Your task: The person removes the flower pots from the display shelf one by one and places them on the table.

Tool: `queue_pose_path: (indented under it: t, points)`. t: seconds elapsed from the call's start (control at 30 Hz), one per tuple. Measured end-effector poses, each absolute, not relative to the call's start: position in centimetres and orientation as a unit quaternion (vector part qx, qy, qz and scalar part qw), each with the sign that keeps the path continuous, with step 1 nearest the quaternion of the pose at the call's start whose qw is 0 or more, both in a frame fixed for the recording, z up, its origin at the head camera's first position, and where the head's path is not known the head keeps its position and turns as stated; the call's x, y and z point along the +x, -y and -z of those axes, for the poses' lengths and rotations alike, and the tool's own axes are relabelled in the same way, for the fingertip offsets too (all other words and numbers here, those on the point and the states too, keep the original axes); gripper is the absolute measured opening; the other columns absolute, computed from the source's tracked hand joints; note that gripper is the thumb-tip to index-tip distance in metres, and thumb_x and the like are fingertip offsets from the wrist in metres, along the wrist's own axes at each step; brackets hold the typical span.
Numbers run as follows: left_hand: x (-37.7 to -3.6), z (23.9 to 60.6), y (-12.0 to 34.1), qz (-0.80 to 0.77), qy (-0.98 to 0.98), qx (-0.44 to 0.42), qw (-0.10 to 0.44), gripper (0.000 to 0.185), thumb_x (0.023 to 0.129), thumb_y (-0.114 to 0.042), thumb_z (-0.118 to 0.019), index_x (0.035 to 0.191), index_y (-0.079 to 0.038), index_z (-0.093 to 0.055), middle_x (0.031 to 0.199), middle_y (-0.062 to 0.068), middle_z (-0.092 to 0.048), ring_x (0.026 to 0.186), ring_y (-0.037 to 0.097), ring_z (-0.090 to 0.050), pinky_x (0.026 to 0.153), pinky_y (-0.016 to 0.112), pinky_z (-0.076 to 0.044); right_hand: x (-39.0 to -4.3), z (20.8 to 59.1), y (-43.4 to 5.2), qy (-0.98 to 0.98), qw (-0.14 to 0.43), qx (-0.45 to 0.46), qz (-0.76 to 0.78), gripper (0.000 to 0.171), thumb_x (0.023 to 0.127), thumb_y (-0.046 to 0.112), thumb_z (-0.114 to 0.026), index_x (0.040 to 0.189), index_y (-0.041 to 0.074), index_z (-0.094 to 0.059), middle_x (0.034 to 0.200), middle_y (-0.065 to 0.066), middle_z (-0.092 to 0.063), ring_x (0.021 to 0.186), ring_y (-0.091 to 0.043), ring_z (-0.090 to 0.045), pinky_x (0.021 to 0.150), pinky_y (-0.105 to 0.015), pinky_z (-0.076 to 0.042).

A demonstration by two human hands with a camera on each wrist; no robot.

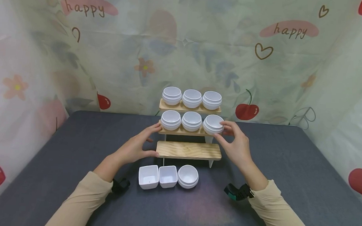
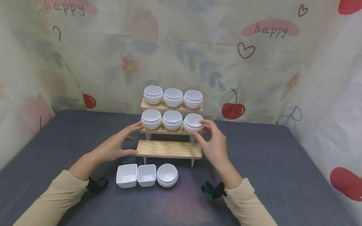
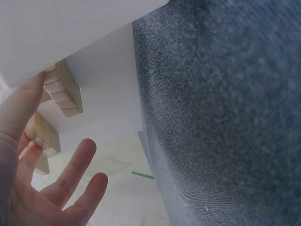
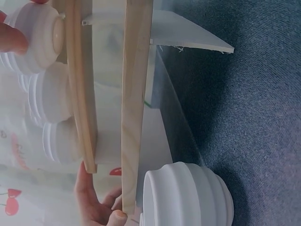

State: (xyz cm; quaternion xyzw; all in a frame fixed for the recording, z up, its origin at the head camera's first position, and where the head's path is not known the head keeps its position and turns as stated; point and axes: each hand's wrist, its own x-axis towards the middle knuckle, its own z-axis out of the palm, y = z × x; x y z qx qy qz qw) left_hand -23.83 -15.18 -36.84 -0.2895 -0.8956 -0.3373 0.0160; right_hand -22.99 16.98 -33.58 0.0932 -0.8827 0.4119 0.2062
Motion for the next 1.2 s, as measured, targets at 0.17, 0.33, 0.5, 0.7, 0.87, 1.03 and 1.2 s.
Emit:
queue_pose_path:
  t: [0.17, 0.33, 0.5, 0.7, 0.87, 1.03, 1.2]
  points:
    - [-23.8, 36.8, 15.1, 0.338, 0.896, -0.289, 0.015, 0.091, 0.075, -0.02, -0.078, 0.148, -0.017, -0.024, 0.158, 0.006, -0.015, 0.117, 0.035, -0.056, 0.095, 0.045, -0.05, -22.6, 33.6, -17.1, 0.881, 0.208, 0.096, -0.413, 0.042, 0.081, 0.014, -0.073, 0.119, 0.008, -0.055, 0.11, -0.019, -0.066, 0.098, -0.033, -0.064, 0.088, -0.05, -0.047]
    - [-23.8, 36.8, 15.1, 0.339, 0.896, -0.288, 0.014, 0.091, 0.075, -0.02, -0.078, 0.148, -0.016, -0.024, 0.158, 0.006, -0.014, 0.118, 0.035, -0.056, 0.095, 0.045, -0.05, -22.3, 33.7, -17.2, 0.881, 0.207, 0.103, -0.413, 0.042, 0.081, 0.015, -0.073, 0.119, 0.008, -0.055, 0.111, -0.02, -0.066, 0.099, -0.033, -0.064, 0.086, -0.05, -0.047]
    - [-23.7, 36.7, 15.1, 0.34, 0.895, -0.288, 0.013, 0.091, 0.074, -0.019, -0.078, 0.148, -0.016, -0.024, 0.158, 0.006, -0.015, 0.118, 0.035, -0.056, 0.095, 0.046, -0.05, -22.1, 33.8, -17.2, 0.881, 0.211, 0.106, -0.41, 0.042, 0.08, 0.014, -0.073, 0.118, 0.008, -0.056, 0.11, -0.019, -0.067, 0.098, -0.033, -0.065, 0.085, -0.049, -0.047]
    - [-23.7, 36.7, 15.1, 0.34, 0.895, -0.288, 0.014, 0.091, 0.074, -0.019, -0.078, 0.148, -0.015, -0.025, 0.158, 0.006, -0.015, 0.117, 0.035, -0.056, 0.095, 0.046, -0.05, -21.8, 33.8, -17.2, 0.883, 0.208, 0.109, -0.406, 0.042, 0.08, 0.014, -0.073, 0.118, 0.008, -0.056, 0.111, -0.019, -0.067, 0.097, -0.032, -0.065, 0.085, -0.05, -0.047]
    - [-23.8, 36.7, 15.1, 0.339, 0.896, -0.287, 0.014, 0.091, 0.074, -0.02, -0.078, 0.148, -0.016, -0.024, 0.158, 0.006, -0.015, 0.117, 0.035, -0.056, 0.095, 0.046, -0.05, -21.5, 33.8, -17.3, 0.882, 0.21, 0.117, -0.404, 0.042, 0.08, 0.013, -0.074, 0.118, 0.008, -0.056, 0.109, -0.019, -0.067, 0.096, -0.033, -0.065, 0.085, -0.05, -0.048]
    - [-23.8, 36.7, 15.1, 0.339, 0.897, -0.284, 0.012, 0.091, 0.074, -0.02, -0.078, 0.148, -0.017, -0.024, 0.158, 0.006, -0.014, 0.117, 0.035, -0.056, 0.095, 0.046, -0.05, -21.3, 33.9, -17.4, 0.879, 0.214, 0.124, -0.407, 0.042, 0.079, 0.012, -0.074, 0.117, 0.007, -0.056, 0.108, -0.019, -0.067, 0.095, -0.034, -0.065, 0.084, -0.05, -0.047]
    - [-23.8, 36.7, 15.1, 0.337, 0.898, -0.284, 0.012, 0.091, 0.075, -0.02, -0.078, 0.148, -0.017, -0.024, 0.158, 0.006, -0.014, 0.117, 0.035, -0.056, 0.095, 0.046, -0.05, -21.1, 34.0, -17.4, 0.879, 0.207, 0.122, -0.412, 0.041, 0.079, 0.012, -0.074, 0.117, 0.008, -0.056, 0.108, -0.018, -0.068, 0.096, -0.034, -0.065, 0.086, -0.049, -0.046]
